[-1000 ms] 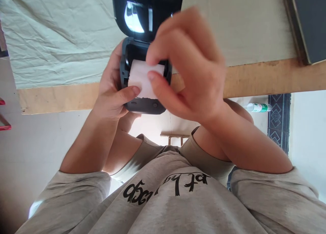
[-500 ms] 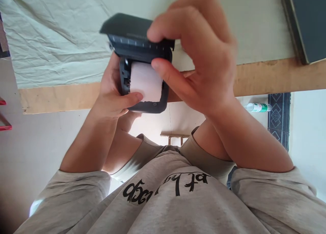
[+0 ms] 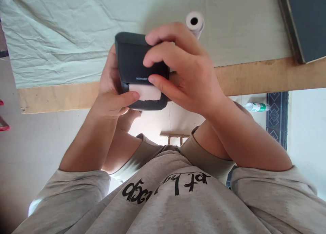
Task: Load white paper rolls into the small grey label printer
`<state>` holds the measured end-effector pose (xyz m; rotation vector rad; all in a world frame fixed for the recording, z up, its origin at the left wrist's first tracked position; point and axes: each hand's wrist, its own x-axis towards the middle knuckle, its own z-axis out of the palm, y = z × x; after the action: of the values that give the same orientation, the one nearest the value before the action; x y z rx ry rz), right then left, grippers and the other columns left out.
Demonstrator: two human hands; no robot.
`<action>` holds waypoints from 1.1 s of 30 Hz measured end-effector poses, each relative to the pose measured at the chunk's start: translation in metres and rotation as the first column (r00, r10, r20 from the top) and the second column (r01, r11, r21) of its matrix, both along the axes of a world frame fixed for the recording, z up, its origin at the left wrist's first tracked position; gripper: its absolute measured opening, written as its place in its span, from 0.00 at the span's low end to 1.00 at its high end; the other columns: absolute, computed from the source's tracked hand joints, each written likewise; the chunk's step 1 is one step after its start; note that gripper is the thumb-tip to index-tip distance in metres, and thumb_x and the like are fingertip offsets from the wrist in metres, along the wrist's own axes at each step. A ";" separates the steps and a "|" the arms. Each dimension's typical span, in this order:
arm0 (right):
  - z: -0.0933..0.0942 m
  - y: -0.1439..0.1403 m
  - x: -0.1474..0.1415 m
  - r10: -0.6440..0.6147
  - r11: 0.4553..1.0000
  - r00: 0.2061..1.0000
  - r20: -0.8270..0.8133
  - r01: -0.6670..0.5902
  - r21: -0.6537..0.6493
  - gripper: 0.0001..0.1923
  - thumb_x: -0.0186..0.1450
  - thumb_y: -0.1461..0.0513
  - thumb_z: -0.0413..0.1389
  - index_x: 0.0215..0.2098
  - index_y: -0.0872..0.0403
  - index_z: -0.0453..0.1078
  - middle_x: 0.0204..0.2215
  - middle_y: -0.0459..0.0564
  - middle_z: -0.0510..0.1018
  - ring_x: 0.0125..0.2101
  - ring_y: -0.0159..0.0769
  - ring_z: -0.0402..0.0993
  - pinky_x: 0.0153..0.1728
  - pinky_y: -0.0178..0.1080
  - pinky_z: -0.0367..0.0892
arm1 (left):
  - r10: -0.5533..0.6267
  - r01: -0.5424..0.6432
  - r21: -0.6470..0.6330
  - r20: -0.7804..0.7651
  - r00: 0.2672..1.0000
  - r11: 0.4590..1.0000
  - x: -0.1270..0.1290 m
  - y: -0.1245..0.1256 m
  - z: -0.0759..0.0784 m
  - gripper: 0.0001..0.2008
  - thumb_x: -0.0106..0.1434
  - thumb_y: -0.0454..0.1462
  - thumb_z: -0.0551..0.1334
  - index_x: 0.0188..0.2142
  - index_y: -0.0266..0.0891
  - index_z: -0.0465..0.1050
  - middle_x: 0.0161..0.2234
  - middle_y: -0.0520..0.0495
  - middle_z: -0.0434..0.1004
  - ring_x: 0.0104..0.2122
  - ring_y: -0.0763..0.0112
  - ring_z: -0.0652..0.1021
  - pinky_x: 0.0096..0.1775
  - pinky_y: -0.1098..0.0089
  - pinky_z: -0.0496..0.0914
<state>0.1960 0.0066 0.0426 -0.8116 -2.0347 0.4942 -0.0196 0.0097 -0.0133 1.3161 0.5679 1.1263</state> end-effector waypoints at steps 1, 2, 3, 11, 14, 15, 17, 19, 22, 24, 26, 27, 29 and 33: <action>0.000 -0.001 -0.001 -0.006 1.000 1.000 -0.015 0.006 -0.023 0.10 0.67 0.58 0.56 0.46 0.46 0.72 0.51 0.48 0.75 0.54 0.41 0.72 0.58 0.48 0.70 | 0.010 -0.010 -0.001 0.028 1.000 1.000 0.001 -0.001 0.001 0.44 0.49 0.48 0.71 0.63 0.46 0.56 0.50 0.48 0.68 0.50 0.61 0.76 0.49 0.59 0.74; -0.001 -0.001 -0.003 -0.011 0.998 0.999 -0.035 0.009 -0.055 0.13 0.67 0.58 0.56 0.50 0.45 0.70 0.51 0.48 0.75 0.57 0.41 0.70 0.60 0.48 0.68 | 0.020 -0.019 -0.006 0.059 0.998 1.000 0.002 -0.003 0.003 0.42 0.51 0.51 0.70 0.62 0.47 0.58 0.50 0.48 0.69 0.51 0.60 0.76 0.50 0.59 0.74; -0.003 -0.002 -0.004 -0.011 0.995 0.998 -0.062 0.005 -0.095 0.16 0.66 0.57 0.57 0.53 0.43 0.69 0.52 0.47 0.74 0.58 0.41 0.68 0.60 0.47 0.68 | 0.048 -0.046 -0.027 0.085 0.995 0.999 0.003 -0.005 0.007 0.38 0.53 0.53 0.69 0.60 0.47 0.61 0.49 0.48 0.69 0.51 0.60 0.76 0.50 0.60 0.74; -0.018 0.000 -0.013 0.055 0.897 0.966 -0.251 -0.159 -0.412 0.31 0.62 0.50 0.61 0.61 0.43 0.59 0.60 0.48 0.64 0.54 0.40 0.70 0.44 0.38 0.75 | 0.199 -0.193 -0.337 -0.016 0.980 0.922 0.016 -0.027 0.051 0.14 0.63 0.47 0.65 0.45 0.44 0.72 0.33 0.49 0.73 0.40 0.63 0.80 0.37 0.67 0.75; -0.019 0.003 -0.013 0.086 0.892 0.961 -0.261 -0.191 -0.409 0.31 0.62 0.51 0.61 0.61 0.45 0.59 0.60 0.50 0.64 0.51 0.39 0.71 0.41 0.37 0.75 | 0.205 -0.204 -0.356 -0.035 0.978 0.912 0.015 -0.025 0.051 0.17 0.60 0.47 0.68 0.45 0.45 0.73 0.36 0.47 0.75 0.46 0.57 0.79 0.38 0.67 0.75; -0.019 0.003 -0.012 0.094 0.890 0.958 -0.271 -0.203 -0.409 0.31 0.62 0.52 0.61 0.61 0.45 0.59 0.60 0.51 0.64 0.51 0.38 0.71 0.40 0.37 0.74 | 0.209 -0.208 -0.361 -0.037 0.977 0.909 0.014 -0.024 0.050 0.18 0.59 0.47 0.69 0.46 0.45 0.74 0.36 0.47 0.75 0.47 0.57 0.79 0.38 0.66 0.75; -0.019 0.004 -0.012 0.101 0.888 0.953 -0.286 -0.216 -0.405 0.32 0.61 0.52 0.62 0.61 0.46 0.59 0.60 0.51 0.64 0.51 0.39 0.70 0.39 0.37 0.74 | 0.212 -0.209 -0.367 -0.031 0.977 0.907 0.012 -0.024 0.048 0.19 0.58 0.47 0.69 0.47 0.45 0.74 0.36 0.47 0.75 0.47 0.56 0.79 0.41 0.64 0.75; -0.019 0.004 -0.012 0.104 0.891 0.953 -0.285 -0.217 -0.398 0.33 0.60 0.52 0.62 0.61 0.46 0.59 0.61 0.51 0.64 0.53 0.40 0.70 0.38 0.37 0.74 | 0.196 -0.190 -0.356 -0.020 0.980 0.915 0.011 -0.024 0.046 0.19 0.59 0.47 0.69 0.48 0.45 0.74 0.35 0.48 0.74 0.44 0.58 0.80 0.42 0.62 0.75; -0.017 0.004 -0.012 0.108 0.903 0.958 -0.267 -0.207 -0.377 0.33 0.60 0.52 0.62 0.60 0.47 0.59 0.61 0.53 0.64 0.53 0.40 0.70 0.36 0.36 0.74 | 0.184 -0.175 -0.321 -0.004 0.983 0.931 0.012 -0.024 0.043 0.17 0.59 0.47 0.67 0.46 0.45 0.74 0.33 0.48 0.72 0.42 0.60 0.80 0.42 0.63 0.75; -0.016 0.003 -0.012 0.107 0.908 0.962 -0.253 -0.198 -0.370 0.32 0.60 0.52 0.62 0.60 0.47 0.59 0.60 0.53 0.65 0.54 0.40 0.69 0.37 0.36 0.74 | 0.186 -0.176 -0.307 0.002 0.983 0.935 0.013 -0.024 0.042 0.15 0.61 0.46 0.66 0.45 0.45 0.73 0.32 0.49 0.72 0.41 0.63 0.79 0.42 0.64 0.76; -0.014 0.004 -0.012 0.110 0.915 0.966 -0.233 -0.190 -0.355 0.31 0.61 0.52 0.61 0.60 0.48 0.59 0.60 0.53 0.65 0.55 0.40 0.69 0.38 0.36 0.74 | 0.182 -0.174 -0.304 -0.003 0.983 0.937 0.012 -0.023 0.043 0.14 0.63 0.46 0.65 0.45 0.44 0.73 0.32 0.50 0.72 0.41 0.64 0.80 0.42 0.65 0.76; -0.013 0.004 -0.012 0.114 0.919 0.967 -0.228 -0.190 -0.345 0.31 0.62 0.52 0.61 0.61 0.49 0.59 0.60 0.54 0.65 0.56 0.41 0.69 0.38 0.36 0.75 | 0.180 -0.175 -0.307 -0.013 0.984 0.935 0.012 -0.023 0.044 0.14 0.63 0.45 0.65 0.45 0.44 0.73 0.34 0.49 0.73 0.42 0.64 0.80 0.42 0.66 0.76; -0.013 0.004 -0.012 0.124 0.927 0.967 -0.224 -0.193 -0.320 0.31 0.63 0.51 0.60 0.61 0.51 0.59 0.60 0.56 0.65 0.56 0.42 0.69 0.39 0.37 0.75 | 0.167 -0.169 -0.303 -0.034 0.985 0.938 0.010 -0.023 0.046 0.16 0.61 0.46 0.66 0.46 0.45 0.74 0.37 0.48 0.74 0.45 0.61 0.80 0.41 0.66 0.75; -0.016 0.005 -0.011 0.117 0.929 0.966 -0.230 -0.188 -0.318 0.31 0.62 0.51 0.60 0.61 0.48 0.60 0.61 0.53 0.66 0.57 0.44 0.68 0.42 0.39 0.75 | 0.182 -0.194 -0.300 -0.068 0.981 0.934 0.010 -0.024 0.049 0.18 0.59 0.49 0.68 0.46 0.46 0.74 0.40 0.47 0.76 0.45 0.58 0.79 0.40 0.66 0.75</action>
<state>0.1847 0.0117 0.0264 -0.7653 -1.8503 0.9975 -0.0092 -0.0140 0.0358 1.0326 0.8764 1.1166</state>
